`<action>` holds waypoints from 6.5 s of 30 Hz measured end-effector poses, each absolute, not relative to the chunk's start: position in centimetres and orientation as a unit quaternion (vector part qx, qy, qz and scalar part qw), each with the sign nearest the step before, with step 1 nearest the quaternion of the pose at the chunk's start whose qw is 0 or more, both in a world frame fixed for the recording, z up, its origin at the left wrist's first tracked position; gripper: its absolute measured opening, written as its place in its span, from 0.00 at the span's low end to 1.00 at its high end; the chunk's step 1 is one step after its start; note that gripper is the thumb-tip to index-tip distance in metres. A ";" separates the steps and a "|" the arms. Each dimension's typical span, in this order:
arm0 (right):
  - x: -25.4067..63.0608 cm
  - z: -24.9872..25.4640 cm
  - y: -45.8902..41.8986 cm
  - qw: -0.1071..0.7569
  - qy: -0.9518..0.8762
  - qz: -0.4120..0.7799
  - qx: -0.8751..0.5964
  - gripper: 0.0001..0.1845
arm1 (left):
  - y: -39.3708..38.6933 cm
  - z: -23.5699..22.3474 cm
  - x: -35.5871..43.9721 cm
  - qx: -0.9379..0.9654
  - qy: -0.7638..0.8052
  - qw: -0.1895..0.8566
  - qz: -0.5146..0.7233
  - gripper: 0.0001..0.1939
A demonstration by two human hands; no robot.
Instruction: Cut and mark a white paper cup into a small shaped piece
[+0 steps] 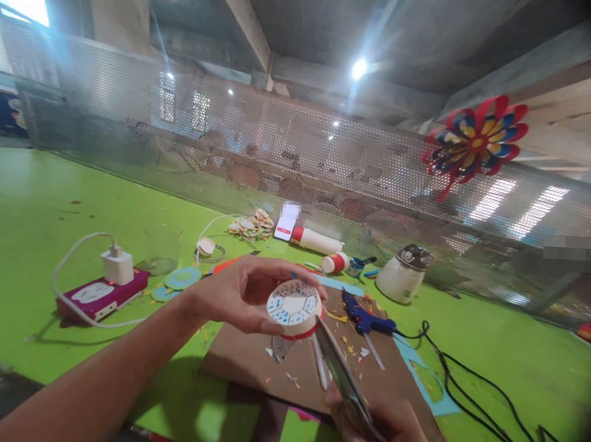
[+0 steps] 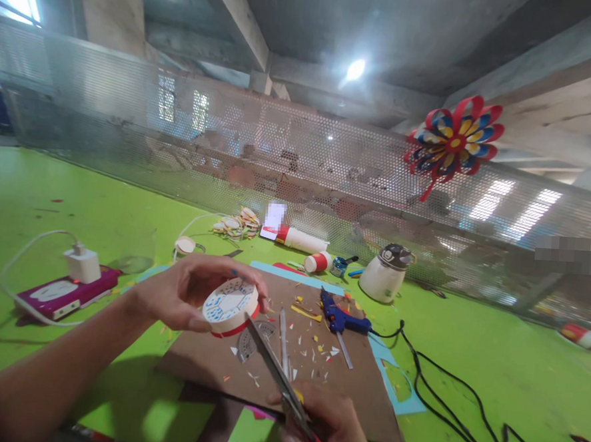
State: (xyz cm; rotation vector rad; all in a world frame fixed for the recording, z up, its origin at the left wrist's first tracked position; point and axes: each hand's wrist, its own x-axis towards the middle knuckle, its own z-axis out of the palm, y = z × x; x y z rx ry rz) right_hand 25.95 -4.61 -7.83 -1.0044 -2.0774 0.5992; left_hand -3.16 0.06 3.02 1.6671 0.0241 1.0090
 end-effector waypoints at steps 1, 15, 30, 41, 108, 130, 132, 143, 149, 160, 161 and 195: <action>26.1 -7.9 -4.5 0.370 -0.810 0.231 -0.393 0.11 | 0.1 3.0 -3.2 0.710 0.016 0.558 0.429 0.28; 25.1 -6.4 -4.7 0.385 -0.814 0.230 -0.369 0.12 | 0.2 3.0 -3.2 0.706 0.054 0.561 0.429 0.27; 25.2 -7.0 -4.5 0.396 -0.810 0.213 -0.377 0.13 | 0.1 3.0 -3.0 0.700 0.053 0.563 0.437 0.26; 25.4 -7.8 -4.2 0.411 -0.816 0.120 -0.389 0.12 | -0.1 3.1 -2.9 0.701 0.060 0.555 0.444 0.26; 24.0 -5.8 -5.0 0.426 -0.809 0.019 -0.405 0.13 | 1.1 2.2 -3.0 0.684 0.092 0.561 0.457 0.28; 25.2 -5.5 -3.9 0.393 -0.850 0.030 -0.349 0.13 | -0.2 4.0 -4.7 0.819 0.146 0.367 0.416 0.29; 25.2 -5.5 -3.9 0.395 -0.850 0.011 -0.348 0.14 | -0.6 4.1 -4.9 0.832 0.167 0.337 0.409 0.30; 25.9 -5.9 -3.1 0.383 -0.860 0.032 -0.334 0.12 | -1.3 5.2 -5.1 0.863 0.203 0.266 0.378 0.25; 25.4 -5.6 -3.4 0.393 -0.860 0.026 -0.324 0.15 | -0.8 4.5 -5.0 0.846 0.189 0.337 0.368 0.25; 25.9 -5.7 -4.0 0.341 -0.866 -0.044 -0.362 0.20 | 0.3 4.0 -5.4 0.832 0.208 0.373 0.356 0.25; 25.9 -5.7 -4.1 0.339 -0.867 -0.047 -0.362 0.19 | 0.4 4.0 -5.4 0.831 0.209 0.373 0.357 0.25; 25.1 -4.8 -3.8 0.320 -0.847 0.088 -0.416 0.11 | 2.2 0.3 -1.2 0.682 0.144 0.529 0.483 0.29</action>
